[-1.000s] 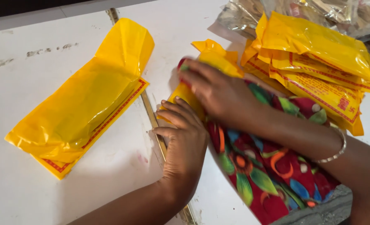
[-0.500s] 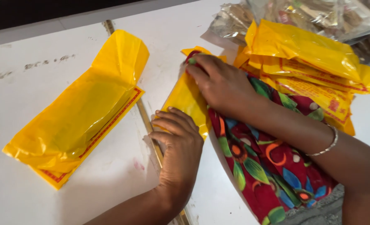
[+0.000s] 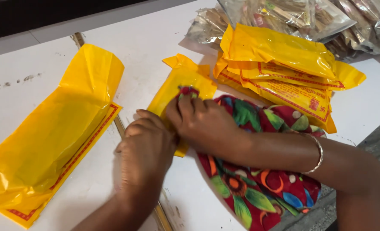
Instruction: Cleaning yellow plastic packets with a cloth on a table.
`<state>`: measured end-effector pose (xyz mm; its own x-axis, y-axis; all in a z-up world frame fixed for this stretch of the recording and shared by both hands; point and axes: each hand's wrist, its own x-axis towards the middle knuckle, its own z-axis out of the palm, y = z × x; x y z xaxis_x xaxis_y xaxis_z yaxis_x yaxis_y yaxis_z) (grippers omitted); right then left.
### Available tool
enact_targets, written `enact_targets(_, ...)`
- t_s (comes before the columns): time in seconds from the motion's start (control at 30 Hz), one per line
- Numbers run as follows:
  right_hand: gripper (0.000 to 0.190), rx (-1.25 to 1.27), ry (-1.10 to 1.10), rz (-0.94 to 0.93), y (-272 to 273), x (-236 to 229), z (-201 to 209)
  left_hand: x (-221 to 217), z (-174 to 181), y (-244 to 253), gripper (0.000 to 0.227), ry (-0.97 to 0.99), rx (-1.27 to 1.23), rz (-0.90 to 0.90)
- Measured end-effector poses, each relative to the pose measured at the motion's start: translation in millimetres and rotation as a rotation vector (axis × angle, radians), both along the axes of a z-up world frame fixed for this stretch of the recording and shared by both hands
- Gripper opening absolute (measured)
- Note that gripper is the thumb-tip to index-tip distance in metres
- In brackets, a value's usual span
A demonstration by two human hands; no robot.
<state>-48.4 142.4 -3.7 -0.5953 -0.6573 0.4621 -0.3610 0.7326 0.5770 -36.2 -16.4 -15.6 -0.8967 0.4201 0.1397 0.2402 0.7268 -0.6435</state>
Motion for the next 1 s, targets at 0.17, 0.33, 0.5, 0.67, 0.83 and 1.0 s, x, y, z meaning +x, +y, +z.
enact_targets(0.17, 0.017, -0.223, -0.284, 0.207, -1, 15, 7, -21, 25, -19, 0.064, -0.245, 0.343, -0.033)
enact_targets(0.33, 0.019, -0.376, -0.466, 0.409, 6, 8, 16, -44, 45, -33, 0.077, -0.499, 0.516, 0.038)
enact_targets(0.5, 0.017, -0.310, -0.584, 0.653, 14, -3, 16, -60, 61, -55, 0.077, -0.757, 0.917, 0.150)
enact_targets(0.67, 0.022, -0.212, -0.534, 0.737, 9, 0, 20, -64, 58, -59, 0.078, -0.770, 1.065, 0.179)
enact_targets(0.83, 0.022, -0.207, -0.517, 0.752, 10, 1, 18, -57, 74, -56, 0.071, -0.792, 1.038, 0.176)
enact_targets(1.0, 0.019, -0.199, -0.485, 0.762, 10, 3, 16, -59, 93, -65, 0.065, -0.527, 1.101, -0.073)
